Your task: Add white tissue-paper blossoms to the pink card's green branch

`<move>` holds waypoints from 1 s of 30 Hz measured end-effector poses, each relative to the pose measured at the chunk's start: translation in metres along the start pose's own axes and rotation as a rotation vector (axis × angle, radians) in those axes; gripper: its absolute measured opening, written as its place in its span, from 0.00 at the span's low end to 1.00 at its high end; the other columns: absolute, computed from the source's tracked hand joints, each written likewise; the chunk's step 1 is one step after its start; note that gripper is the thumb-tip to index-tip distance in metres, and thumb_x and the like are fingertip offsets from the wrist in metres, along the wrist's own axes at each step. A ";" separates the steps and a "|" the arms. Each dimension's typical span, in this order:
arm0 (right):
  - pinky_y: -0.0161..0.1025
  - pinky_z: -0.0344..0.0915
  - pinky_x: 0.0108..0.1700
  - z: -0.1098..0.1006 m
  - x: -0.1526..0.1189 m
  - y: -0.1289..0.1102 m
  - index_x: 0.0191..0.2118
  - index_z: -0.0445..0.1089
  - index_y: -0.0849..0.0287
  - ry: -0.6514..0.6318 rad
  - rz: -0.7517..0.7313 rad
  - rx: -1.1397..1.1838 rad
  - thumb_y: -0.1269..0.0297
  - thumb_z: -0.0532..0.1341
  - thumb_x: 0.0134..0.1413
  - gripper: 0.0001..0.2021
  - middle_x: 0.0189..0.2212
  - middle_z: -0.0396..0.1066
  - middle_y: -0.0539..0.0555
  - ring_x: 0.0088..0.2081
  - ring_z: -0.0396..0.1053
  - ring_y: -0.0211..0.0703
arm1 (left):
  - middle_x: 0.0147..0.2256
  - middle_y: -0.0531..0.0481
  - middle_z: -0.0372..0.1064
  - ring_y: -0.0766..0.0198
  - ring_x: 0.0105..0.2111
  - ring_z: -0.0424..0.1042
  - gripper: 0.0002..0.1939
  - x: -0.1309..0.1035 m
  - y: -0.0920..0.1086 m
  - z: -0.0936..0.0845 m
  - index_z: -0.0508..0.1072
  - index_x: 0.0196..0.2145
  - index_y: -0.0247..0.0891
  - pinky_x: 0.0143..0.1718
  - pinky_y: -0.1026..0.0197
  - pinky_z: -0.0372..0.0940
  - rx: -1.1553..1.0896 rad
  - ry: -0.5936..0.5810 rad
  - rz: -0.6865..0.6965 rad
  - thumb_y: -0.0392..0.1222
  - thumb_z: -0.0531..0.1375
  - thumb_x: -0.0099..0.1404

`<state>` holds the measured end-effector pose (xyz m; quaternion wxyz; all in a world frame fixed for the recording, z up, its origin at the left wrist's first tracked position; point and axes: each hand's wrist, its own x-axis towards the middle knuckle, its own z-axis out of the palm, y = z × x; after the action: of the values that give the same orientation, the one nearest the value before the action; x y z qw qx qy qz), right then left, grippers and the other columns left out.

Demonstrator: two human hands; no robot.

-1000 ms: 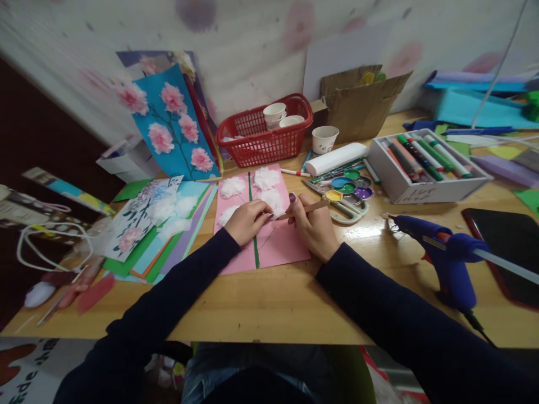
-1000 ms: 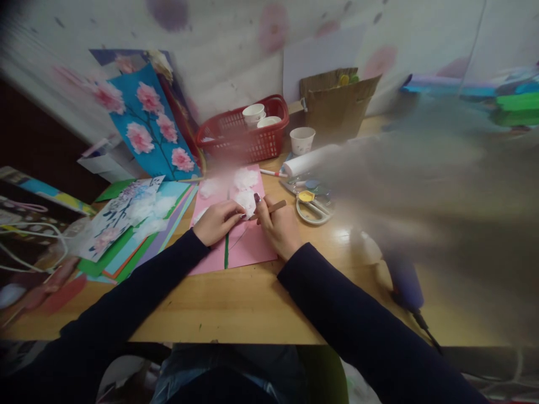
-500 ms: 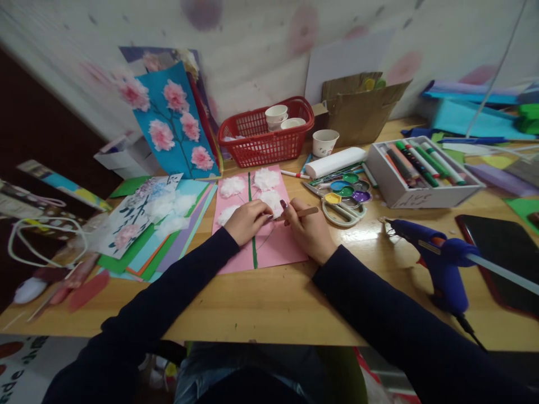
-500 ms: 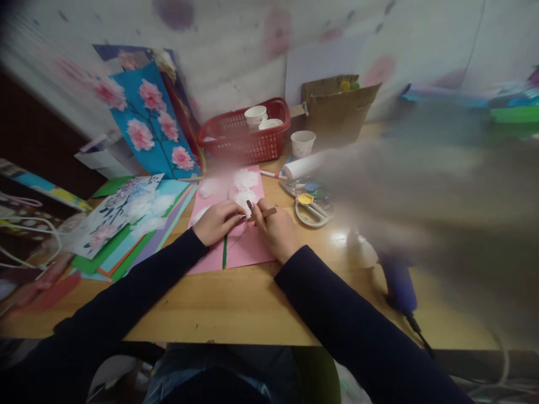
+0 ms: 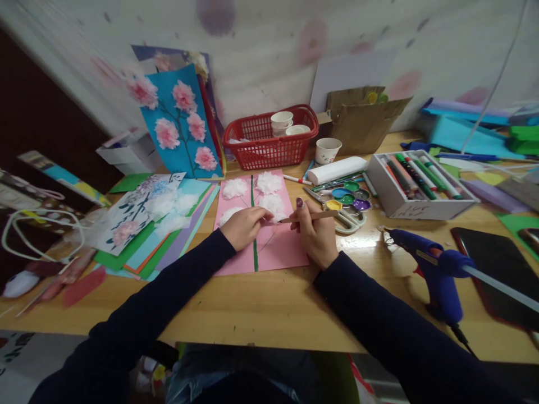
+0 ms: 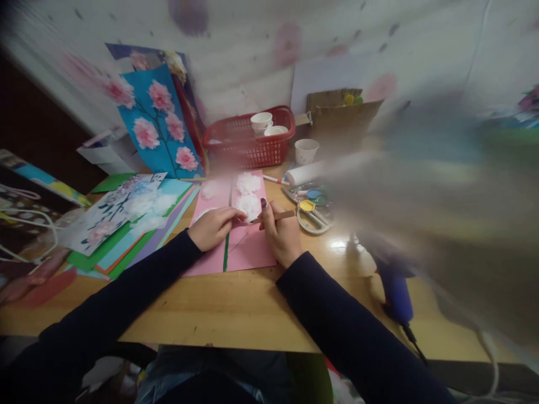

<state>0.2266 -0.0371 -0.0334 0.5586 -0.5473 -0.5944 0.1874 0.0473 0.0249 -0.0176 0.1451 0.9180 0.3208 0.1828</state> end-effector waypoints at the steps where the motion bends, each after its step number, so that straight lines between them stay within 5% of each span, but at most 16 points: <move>1: 0.35 0.59 0.25 0.000 0.000 -0.001 0.22 0.63 0.57 0.032 0.008 0.020 0.52 0.48 0.64 0.22 0.16 0.65 0.49 0.19 0.64 0.37 | 0.40 0.45 0.74 0.61 0.40 0.73 0.19 -0.001 -0.001 0.000 0.71 0.40 0.35 0.44 0.55 0.68 -0.005 0.010 0.001 0.22 0.48 0.56; 5: 0.35 0.59 0.23 -0.001 0.001 -0.001 0.22 0.64 0.57 0.149 0.094 0.095 0.49 0.47 0.63 0.24 0.13 0.63 0.48 0.17 0.63 0.37 | 0.39 0.44 0.74 0.60 0.40 0.73 0.16 -0.004 -0.003 -0.007 0.71 0.40 0.34 0.44 0.55 0.68 -0.006 0.093 0.034 0.25 0.49 0.58; 10: 0.34 0.58 0.22 -0.002 0.004 0.001 0.22 0.63 0.57 0.245 0.163 0.136 0.48 0.48 0.62 0.24 0.13 0.62 0.47 0.16 0.61 0.36 | 0.36 0.46 0.75 0.60 0.39 0.73 0.11 -0.020 -0.006 -0.045 0.72 0.40 0.35 0.44 0.57 0.65 0.044 0.337 0.012 0.35 0.52 0.64; 15: 0.34 0.56 0.19 -0.003 0.004 0.002 0.22 0.64 0.58 0.273 0.166 0.198 0.47 0.49 0.61 0.24 0.13 0.61 0.47 0.15 0.59 0.36 | 0.17 0.57 0.60 0.67 0.18 0.63 0.15 -0.058 -0.033 -0.090 0.73 0.42 0.37 0.26 0.65 0.60 0.113 0.541 -0.370 0.40 0.48 0.66; 20: 0.35 0.56 0.19 -0.003 0.004 0.001 0.23 0.64 0.58 0.301 0.172 0.252 0.45 0.51 0.59 0.23 0.13 0.62 0.47 0.15 0.59 0.36 | 0.13 0.59 0.54 0.69 0.13 0.55 0.16 -0.104 -0.075 -0.129 0.75 0.38 0.35 0.18 0.66 0.50 0.150 0.785 -0.706 0.47 0.52 0.63; 24: 0.35 0.56 0.19 -0.002 0.003 0.000 0.23 0.65 0.58 0.291 0.176 0.280 0.45 0.52 0.58 0.22 0.13 0.62 0.47 0.16 0.60 0.36 | 0.11 0.59 0.50 0.67 0.14 0.54 0.18 -0.128 -0.096 -0.143 0.75 0.29 0.35 0.17 0.65 0.47 0.165 0.735 -0.834 0.51 0.54 0.60; 30: 0.36 0.56 0.19 -0.003 0.003 -0.004 0.23 0.65 0.58 0.276 0.203 0.258 0.44 0.54 0.56 0.23 0.14 0.62 0.47 0.17 0.60 0.37 | 0.28 0.50 0.73 0.64 0.24 0.66 0.13 -0.135 -0.113 -0.125 0.77 0.34 0.37 0.28 0.64 0.61 0.097 0.462 -0.685 0.43 0.58 0.52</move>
<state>0.2282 -0.0371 -0.0273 0.6783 -0.5487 -0.4254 0.2407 -0.1646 0.0421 0.0179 0.0781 0.6987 0.6400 0.3100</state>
